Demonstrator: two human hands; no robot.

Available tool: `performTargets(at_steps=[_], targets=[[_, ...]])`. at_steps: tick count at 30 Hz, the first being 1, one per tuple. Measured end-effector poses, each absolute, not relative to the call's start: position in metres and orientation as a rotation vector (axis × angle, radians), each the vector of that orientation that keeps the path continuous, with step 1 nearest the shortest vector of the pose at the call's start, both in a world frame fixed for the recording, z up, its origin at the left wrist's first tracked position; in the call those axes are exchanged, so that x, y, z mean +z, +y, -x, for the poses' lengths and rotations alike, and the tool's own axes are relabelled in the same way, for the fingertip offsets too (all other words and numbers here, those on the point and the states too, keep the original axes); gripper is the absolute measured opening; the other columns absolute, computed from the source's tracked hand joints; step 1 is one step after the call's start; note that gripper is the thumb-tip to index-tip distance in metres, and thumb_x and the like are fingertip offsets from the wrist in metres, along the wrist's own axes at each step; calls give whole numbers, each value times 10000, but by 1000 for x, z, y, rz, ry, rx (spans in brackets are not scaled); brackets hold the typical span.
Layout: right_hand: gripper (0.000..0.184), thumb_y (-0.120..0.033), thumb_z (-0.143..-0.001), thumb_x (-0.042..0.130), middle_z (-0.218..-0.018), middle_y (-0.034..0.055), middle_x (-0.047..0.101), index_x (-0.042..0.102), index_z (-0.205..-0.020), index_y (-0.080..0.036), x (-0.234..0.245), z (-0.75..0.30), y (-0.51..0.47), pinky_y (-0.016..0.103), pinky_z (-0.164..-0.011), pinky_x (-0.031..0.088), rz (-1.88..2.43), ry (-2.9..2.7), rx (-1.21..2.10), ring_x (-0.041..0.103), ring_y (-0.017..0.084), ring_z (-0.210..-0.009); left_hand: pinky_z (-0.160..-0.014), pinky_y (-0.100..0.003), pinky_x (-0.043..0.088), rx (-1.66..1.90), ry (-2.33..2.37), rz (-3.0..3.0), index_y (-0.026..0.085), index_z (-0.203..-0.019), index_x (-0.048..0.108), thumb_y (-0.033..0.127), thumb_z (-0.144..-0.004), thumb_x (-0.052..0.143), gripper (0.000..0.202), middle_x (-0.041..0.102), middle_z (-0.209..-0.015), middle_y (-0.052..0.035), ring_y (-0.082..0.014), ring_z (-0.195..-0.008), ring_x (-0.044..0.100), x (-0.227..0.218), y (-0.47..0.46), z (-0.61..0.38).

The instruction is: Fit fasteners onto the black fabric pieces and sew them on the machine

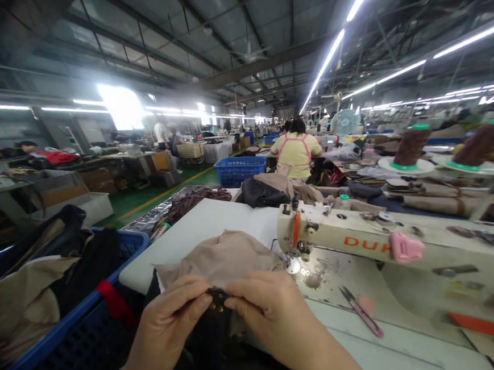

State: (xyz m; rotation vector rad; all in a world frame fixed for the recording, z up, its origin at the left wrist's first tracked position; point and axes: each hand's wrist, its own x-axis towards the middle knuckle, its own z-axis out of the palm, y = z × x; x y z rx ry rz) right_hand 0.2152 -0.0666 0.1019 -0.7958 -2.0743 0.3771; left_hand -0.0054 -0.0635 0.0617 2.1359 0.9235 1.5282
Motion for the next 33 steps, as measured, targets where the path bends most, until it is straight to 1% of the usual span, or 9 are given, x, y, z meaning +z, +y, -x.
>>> performTargets(at_steps=[8,13,15,19,23,25,29,31,33], targets=[[124,-255,-995,614,-771,-4,700,729,-975,-215,96,-215,-65,194,-646,452,822,-2069,413,636,104,-684,-839,-205,579,1519,942,-2140,250,-1042,736,159,-964,638,155,744,-1029,-22,-155,-964,716,61,-62,4],[138,-242,-1016,546,-789,-3,697,683,-1003,-228,101,-209,-67,213,-636,454,878,-2107,397,642,121,-694,-902,-277,576,1614,913,-2068,226,-962,711,163,-977,599,129,749,-1046,-44,-188,-1013,710,67,-60,-1],[140,-241,-1022,515,-737,-16,668,647,-976,-232,103,-204,-69,225,-596,436,939,-2129,394,618,125,-644,-885,-287,575,1578,945,-2031,230,-968,705,174,-992,575,143,752,-1035,-42,-191,-995,713,69,-61,-2],[125,-230,-1020,465,-639,-51,583,527,-912,-242,109,-193,-70,245,-507,350,1005,-2177,309,534,126,-533,-803,-277,556,1584,1016,-2041,223,-921,699,203,-993,564,154,724,-905,-32,-189,-879,694,76,-62,1],[121,-197,-1011,424,-639,-54,553,458,-907,-249,116,-178,-69,245,-507,318,987,-2205,166,522,128,-532,-765,-266,525,1659,1076,-2081,212,-871,671,206,-986,560,159,687,-853,-26,-180,-815,655,87,-60,10],[123,-194,-1008,420,-656,-47,556,449,-900,-248,121,-170,-67,244,-520,318,996,-2216,116,538,131,-553,-778,-268,516,1674,1072,-2088,212,-863,667,208,-984,562,160,681,-846,-23,-180,-824,648,94,-57,17],[113,-216,-1000,437,-680,-35,570,466,-894,-240,138,-152,-62,235,-520,308,1097,-2230,80,542,134,-562,-848,-283,510,1669,1009,-2027,203,-873,680,244,-981,561,166,695,-905,-37,-192,-906,654,108,-47,32],[92,-217,-998,445,-662,-31,576,487,-918,-232,154,-138,-56,233,-518,304,1198,-2239,62,553,143,-563,-842,-284,509,1623,995,-1950,195,-892,694,291,-970,574,172,702,-906,-36,-194,-897,657,118,-38,41],[67,-216,-1006,447,-687,-1,624,509,-983,-209,171,-118,-47,239,-549,347,1275,-2268,66,617,171,-620,-798,-275,507,1571,987,-1844,188,-921,706,362,-941,609,200,709,-876,-22,-190,-850,657,130,-26,56]])
